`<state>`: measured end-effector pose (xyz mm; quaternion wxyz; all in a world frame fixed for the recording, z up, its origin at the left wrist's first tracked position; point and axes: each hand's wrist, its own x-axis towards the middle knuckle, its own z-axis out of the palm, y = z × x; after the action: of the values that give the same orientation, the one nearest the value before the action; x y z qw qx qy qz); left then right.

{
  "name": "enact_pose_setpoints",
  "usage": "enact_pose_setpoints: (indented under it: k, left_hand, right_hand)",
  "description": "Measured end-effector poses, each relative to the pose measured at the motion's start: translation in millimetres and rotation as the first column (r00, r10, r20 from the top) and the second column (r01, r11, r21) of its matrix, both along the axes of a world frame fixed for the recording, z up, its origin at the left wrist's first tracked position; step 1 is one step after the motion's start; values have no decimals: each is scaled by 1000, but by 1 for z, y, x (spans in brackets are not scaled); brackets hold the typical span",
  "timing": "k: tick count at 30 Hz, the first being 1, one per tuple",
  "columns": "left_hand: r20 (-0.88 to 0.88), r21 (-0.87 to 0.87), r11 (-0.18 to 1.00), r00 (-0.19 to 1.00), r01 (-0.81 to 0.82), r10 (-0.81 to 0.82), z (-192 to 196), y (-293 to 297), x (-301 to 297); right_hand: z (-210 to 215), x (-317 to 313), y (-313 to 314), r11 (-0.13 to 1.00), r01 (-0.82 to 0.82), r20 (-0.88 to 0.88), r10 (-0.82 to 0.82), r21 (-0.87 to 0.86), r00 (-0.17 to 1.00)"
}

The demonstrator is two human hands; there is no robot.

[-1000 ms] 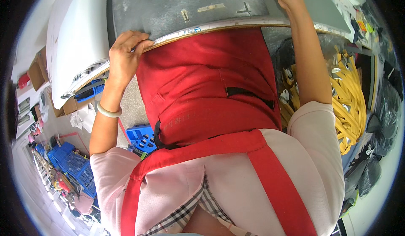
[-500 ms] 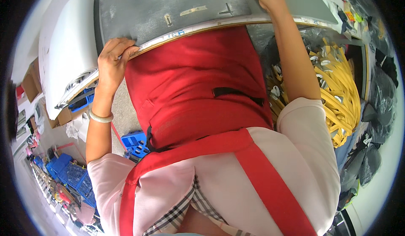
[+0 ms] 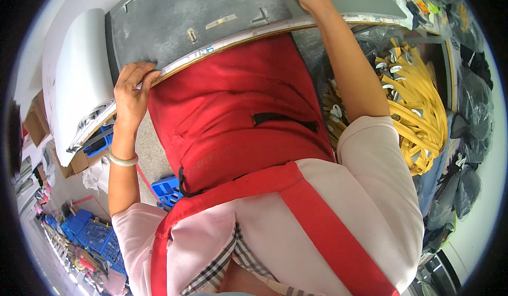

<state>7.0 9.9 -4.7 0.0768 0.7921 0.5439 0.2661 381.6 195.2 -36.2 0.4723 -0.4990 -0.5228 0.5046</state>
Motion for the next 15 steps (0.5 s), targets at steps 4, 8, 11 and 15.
enact_pose_setpoints:
  k: [4, 8, 11, 15]
  left_hand:
    - [-8, -8, 1000, 1000, -1, 1, -1, 0, -1]
    - [6, 2, 1000, 1000, -3, 3, -1, -1, -1]
    - [21, 1, 1000, 1000, 9, -9, -2, 0, -1]
    - [4, -1, 1000, 1000, 5, -5, -2, 0, -1]
  right_hand:
    - [5, -3, 1, 1000, -13, -1, 13, 5, 1000]
    - [8, -7, -1, 1000, -15, 25, 15, 15, 1000]
    - [2, -4, 2, 1000, 15, -1, -15, 14, 1000]
    - [-2, -3, 1, 1000, -9, -11, 9, 26, 1000]
